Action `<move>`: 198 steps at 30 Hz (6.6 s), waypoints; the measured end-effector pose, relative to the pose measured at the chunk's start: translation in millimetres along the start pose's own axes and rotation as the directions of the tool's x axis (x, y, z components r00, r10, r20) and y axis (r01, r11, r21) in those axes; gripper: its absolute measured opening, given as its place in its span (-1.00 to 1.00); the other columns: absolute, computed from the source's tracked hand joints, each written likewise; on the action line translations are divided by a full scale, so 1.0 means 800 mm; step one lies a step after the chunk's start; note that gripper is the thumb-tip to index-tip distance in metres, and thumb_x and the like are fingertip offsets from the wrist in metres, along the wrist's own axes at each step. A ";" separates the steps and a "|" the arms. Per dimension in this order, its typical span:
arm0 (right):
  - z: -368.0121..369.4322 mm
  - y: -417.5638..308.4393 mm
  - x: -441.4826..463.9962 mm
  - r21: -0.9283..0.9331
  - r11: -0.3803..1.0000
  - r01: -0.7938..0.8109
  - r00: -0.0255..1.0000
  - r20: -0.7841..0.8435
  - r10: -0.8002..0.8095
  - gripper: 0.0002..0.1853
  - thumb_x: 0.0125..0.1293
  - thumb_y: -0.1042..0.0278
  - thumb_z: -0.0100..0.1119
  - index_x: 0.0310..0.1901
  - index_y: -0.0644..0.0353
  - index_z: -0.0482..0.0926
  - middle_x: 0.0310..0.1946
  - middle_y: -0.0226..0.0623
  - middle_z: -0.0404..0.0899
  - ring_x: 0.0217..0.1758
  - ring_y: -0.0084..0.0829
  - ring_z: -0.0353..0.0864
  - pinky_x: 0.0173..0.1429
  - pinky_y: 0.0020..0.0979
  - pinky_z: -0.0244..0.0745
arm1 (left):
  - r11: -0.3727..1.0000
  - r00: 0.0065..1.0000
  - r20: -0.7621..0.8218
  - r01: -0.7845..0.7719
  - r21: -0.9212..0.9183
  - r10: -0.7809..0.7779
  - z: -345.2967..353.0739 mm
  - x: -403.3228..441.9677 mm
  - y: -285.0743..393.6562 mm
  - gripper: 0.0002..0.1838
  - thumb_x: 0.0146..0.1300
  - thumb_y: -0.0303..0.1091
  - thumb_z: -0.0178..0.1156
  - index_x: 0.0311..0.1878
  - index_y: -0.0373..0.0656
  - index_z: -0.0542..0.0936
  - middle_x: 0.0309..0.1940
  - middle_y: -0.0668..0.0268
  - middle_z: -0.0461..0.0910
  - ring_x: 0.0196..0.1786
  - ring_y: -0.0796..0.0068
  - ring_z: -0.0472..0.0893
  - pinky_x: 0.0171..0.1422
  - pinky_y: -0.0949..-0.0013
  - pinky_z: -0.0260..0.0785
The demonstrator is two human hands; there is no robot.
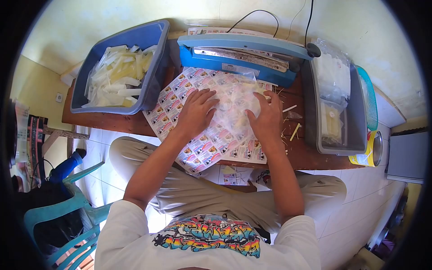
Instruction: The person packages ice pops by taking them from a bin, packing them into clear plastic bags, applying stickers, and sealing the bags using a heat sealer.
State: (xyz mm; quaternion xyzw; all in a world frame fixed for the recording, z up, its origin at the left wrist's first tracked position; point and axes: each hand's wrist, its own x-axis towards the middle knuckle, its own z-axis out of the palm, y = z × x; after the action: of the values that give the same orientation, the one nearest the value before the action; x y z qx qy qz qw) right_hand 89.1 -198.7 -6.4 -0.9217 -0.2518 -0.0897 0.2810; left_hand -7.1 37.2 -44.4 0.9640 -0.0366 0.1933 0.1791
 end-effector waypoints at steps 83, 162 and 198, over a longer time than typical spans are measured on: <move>0.109 -0.350 0.185 0.983 0.182 -0.012 0.958 0.063 -0.279 -0.73 0.60 0.30 0.35 0.17 0.28 0.74 -0.03 -0.33 0.78 -0.05 -0.56 0.72 0.12 -0.44 0.63 | 0.885 0.647 -0.615 0.232 -0.404 -0.450 -0.280 -0.016 -0.164 -0.71 0.33 -0.41 0.59 0.07 -0.26 0.81 -0.18 0.23 0.81 -0.13 0.44 0.71 0.04 0.35 0.55; -0.004 0.006 -0.030 0.785 0.464 -0.410 0.879 0.205 0.430 -0.01 0.35 0.45 0.51 0.67 0.22 0.06 0.26 0.09 0.57 0.01 -0.31 0.80 -0.15 -0.34 0.79 | 0.929 0.976 -0.075 -0.217 -0.300 0.204 -0.024 0.034 0.074 -0.83 0.24 -0.45 0.52 -0.10 -0.06 0.82 -0.20 0.32 0.74 -0.07 0.21 0.73 0.08 0.14 0.55; -0.028 -0.004 -0.031 0.395 0.912 0.111 0.983 0.092 -0.159 -0.74 0.29 0.55 0.46 0.02 0.20 0.80 -0.05 -0.09 0.77 0.02 -0.06 0.80 0.18 -0.14 0.66 | 0.944 0.972 -0.174 -0.200 -0.263 0.157 -0.036 0.031 0.059 -0.86 0.30 -0.40 0.54 -0.12 -0.09 0.78 -0.28 0.31 0.70 -0.23 0.22 0.74 -0.13 0.21 0.60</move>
State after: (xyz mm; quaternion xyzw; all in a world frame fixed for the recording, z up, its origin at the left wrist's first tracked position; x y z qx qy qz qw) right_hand 66.1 -219.3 5.9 -0.8320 -0.3446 -0.0006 0.4348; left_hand -1.1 3.5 6.0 0.9045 -0.1372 0.2737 0.2970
